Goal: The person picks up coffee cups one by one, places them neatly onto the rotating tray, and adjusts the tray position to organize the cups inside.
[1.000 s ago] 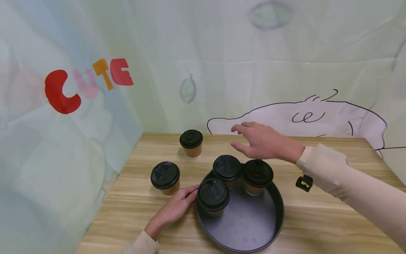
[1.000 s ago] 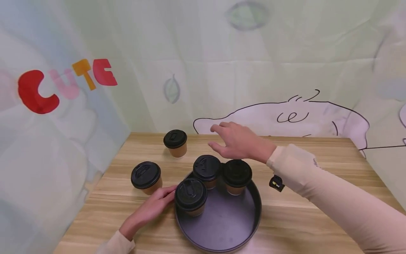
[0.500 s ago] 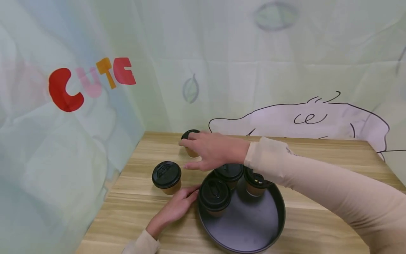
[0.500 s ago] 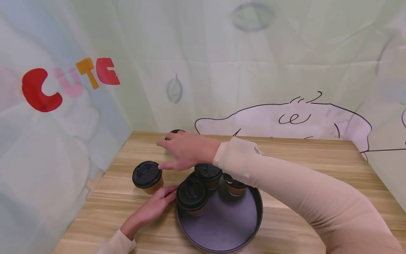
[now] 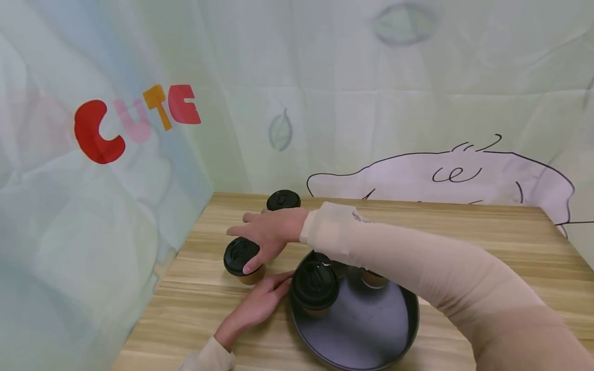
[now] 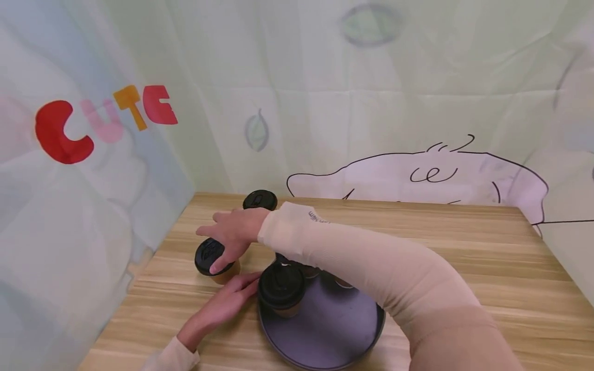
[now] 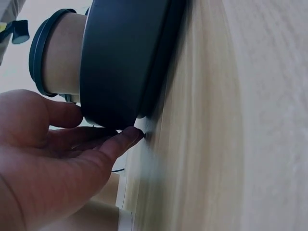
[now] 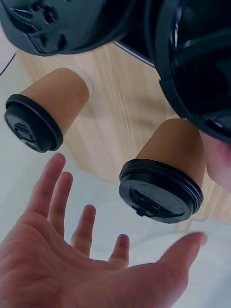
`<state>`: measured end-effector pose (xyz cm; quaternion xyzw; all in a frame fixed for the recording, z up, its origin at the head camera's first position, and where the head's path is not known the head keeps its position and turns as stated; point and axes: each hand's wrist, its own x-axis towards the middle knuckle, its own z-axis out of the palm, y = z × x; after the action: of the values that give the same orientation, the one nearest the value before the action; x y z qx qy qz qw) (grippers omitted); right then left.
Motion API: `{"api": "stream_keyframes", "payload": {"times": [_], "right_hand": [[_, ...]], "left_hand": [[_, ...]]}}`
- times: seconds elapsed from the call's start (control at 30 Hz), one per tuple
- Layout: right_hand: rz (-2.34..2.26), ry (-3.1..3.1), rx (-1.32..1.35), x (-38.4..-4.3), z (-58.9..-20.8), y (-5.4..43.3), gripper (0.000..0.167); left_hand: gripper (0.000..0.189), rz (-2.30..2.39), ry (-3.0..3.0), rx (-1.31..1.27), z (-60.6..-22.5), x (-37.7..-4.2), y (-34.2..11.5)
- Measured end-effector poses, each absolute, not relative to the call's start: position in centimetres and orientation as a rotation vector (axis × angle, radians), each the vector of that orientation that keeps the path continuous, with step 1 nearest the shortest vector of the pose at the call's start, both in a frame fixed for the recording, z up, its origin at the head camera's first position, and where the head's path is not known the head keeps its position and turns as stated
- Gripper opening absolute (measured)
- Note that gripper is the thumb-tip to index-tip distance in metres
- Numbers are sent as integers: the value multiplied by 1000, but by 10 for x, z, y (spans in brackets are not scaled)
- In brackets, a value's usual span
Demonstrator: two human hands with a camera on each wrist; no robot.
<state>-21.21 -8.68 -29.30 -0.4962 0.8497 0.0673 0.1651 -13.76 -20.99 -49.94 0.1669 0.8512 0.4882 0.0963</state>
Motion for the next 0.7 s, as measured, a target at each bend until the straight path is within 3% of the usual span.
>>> {"api": "stream_keyframes", "payload": {"times": [0.13,0.43,0.7], "right_hand": [[229,2422,-1351,-214,-299,-96,93],[293,2382,-1367,-210,-306,-112,98],[310,2322,-1401,-206,-313,-120,92]], "left_hand": [[46,1472,2555,606,-497,-136,-208],[45,1456,2550,523,-492,-134,-209],[42,1518,2513,441,-441,-109,-190]]}}
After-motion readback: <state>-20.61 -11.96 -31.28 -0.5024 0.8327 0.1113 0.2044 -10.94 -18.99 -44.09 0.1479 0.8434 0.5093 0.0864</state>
